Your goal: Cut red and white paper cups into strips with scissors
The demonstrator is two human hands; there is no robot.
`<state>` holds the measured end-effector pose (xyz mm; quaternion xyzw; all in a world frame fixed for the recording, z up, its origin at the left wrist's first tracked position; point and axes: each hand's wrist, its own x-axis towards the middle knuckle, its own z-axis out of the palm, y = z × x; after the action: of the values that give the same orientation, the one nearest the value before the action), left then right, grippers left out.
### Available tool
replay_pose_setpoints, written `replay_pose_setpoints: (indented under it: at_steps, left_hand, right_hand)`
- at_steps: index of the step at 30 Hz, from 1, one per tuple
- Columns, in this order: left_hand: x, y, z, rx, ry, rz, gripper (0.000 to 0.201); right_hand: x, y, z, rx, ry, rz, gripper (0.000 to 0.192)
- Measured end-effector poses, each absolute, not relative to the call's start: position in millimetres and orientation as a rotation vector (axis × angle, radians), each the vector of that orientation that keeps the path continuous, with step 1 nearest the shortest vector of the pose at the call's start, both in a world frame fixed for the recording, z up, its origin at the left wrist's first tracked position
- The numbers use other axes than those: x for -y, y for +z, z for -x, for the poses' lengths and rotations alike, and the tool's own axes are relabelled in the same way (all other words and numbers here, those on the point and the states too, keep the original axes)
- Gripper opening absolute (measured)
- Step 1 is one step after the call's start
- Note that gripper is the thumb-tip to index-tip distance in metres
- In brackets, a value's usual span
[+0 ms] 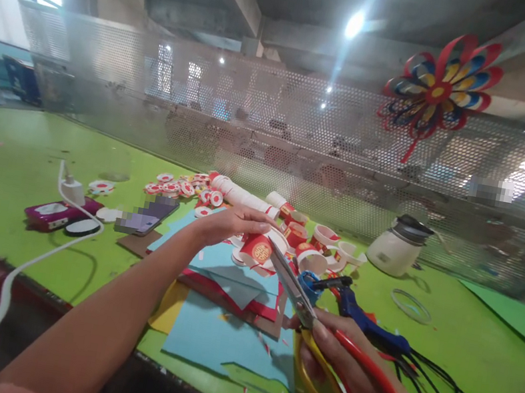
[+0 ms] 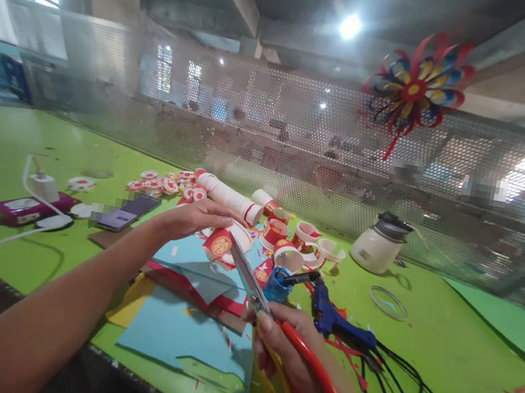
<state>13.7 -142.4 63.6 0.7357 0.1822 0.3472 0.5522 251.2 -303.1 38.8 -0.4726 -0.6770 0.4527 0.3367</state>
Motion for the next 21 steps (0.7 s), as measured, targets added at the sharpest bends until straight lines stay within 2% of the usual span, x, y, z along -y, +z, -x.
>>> replay_pose_setpoints:
  at_steps: [4, 9, 11, 14, 17, 21]
  left_hand:
    - [143, 65, -20, -0.539, 0.993, -1.780, 0.033]
    - [143, 74, -23, -0.813, 1.517, -1.606, 0.029]
    - [150, 80, -22, -0.869, 1.675, -1.531, 0.036]
    - [169, 87, -24, -0.808, 1.529, -1.577, 0.044]
    - [184, 87, -33, -0.761, 1.183, -1.599, 0.040]
    - [190, 78, -49, -0.684, 1.072, -1.406, 0.034]
  right_hand:
    - [303, 37, -252, 1.691, 1.242, 1.249, 0.033]
    - [300, 23, -252, 1.451, 1.327, 1.146, 0.029]
    - [298, 19, -250, 1.402, 1.321, 1.150, 0.031]
    - [294, 19, -247, 1.432, 1.196, 1.181, 0.035]
    - [292, 23, -245, 1.490, 1.048, 1.242, 0.037]
    - [289, 26, -242, 1.641, 0.762, 1.257, 0.036]
